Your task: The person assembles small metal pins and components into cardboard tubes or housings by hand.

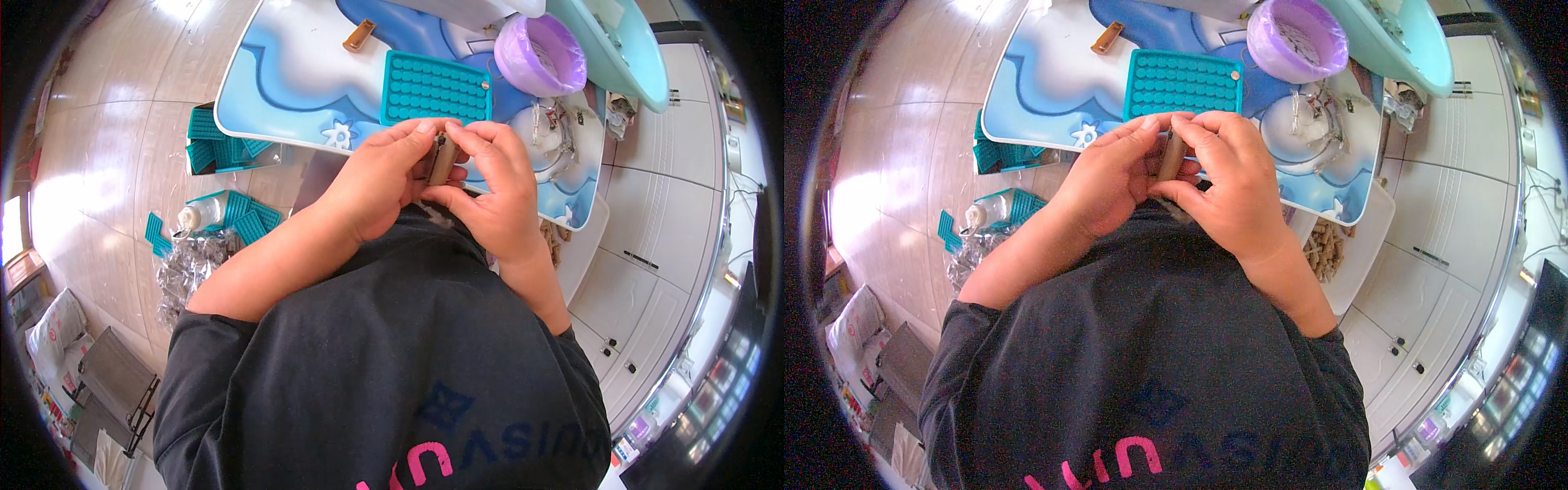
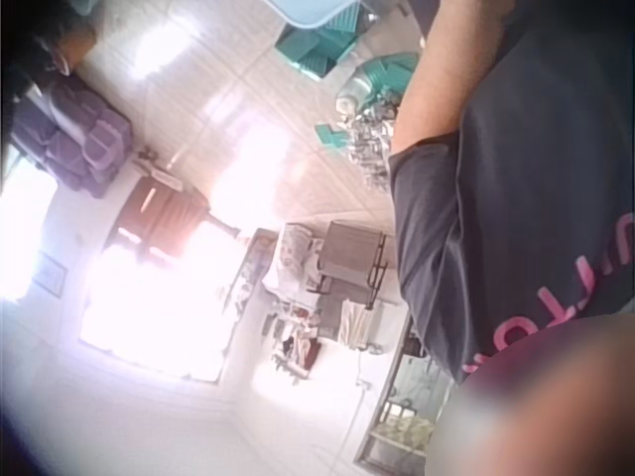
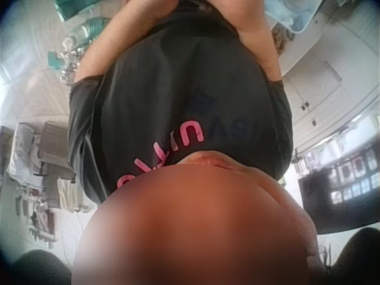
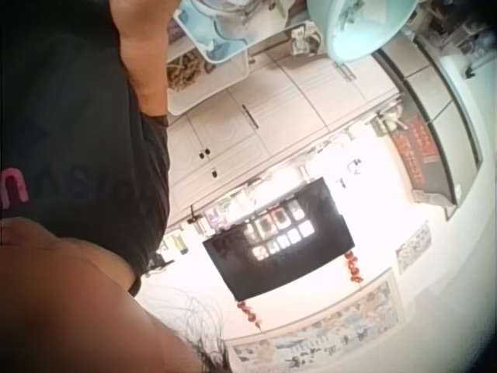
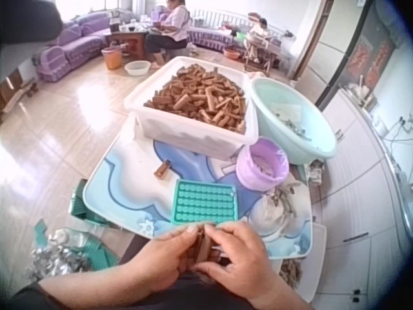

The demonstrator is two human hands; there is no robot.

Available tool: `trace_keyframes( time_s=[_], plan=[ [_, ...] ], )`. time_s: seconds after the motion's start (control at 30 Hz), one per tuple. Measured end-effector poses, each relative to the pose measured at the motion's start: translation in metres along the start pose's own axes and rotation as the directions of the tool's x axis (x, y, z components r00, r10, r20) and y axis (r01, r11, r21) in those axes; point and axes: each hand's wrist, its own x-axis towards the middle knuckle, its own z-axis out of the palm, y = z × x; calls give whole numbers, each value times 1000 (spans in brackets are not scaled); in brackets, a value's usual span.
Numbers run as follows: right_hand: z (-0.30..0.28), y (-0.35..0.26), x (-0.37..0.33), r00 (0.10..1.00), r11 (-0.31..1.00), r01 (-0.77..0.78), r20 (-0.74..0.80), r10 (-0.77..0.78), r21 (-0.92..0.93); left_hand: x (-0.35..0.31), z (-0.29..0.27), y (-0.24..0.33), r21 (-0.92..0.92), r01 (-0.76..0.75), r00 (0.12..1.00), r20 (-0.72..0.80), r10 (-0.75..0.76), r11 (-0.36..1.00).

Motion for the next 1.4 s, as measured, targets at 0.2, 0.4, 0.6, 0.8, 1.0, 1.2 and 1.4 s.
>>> trace_keyframes(
  time_s=[0.2,0.4,0.6,0.8,1.0,1.2,1.4],
  plan=[
    [2,-1,0,1000,1000,6,-4,-7,-18,0,-4,-5,-10,-34,999,21,34,999],
    [-2,0,0,1000,1000,-23,12,23,0,-1,3,-2,11,-29,1000,-2,29,1000],
    [1,1,1,999,1000,-18,30,18,9,1,2,-8,178,-123,992,11,123,976],
    [-5,17,-5,994,949,-109,9,111,295,-2,0,-13,654,-378,922,204,328,656],
    [-4,23,-8,969,752,-168,-34,245,637,-8,6,-1,776,-351,916,168,364,525],
    [1,17,-9,944,605,-137,-81,319,784,-9,15,3,858,-419,849,252,465,299],
    [10,26,-12,920,643,-190,-95,381,742,4,7,1,782,-291,944,141,298,551]
  ],
)
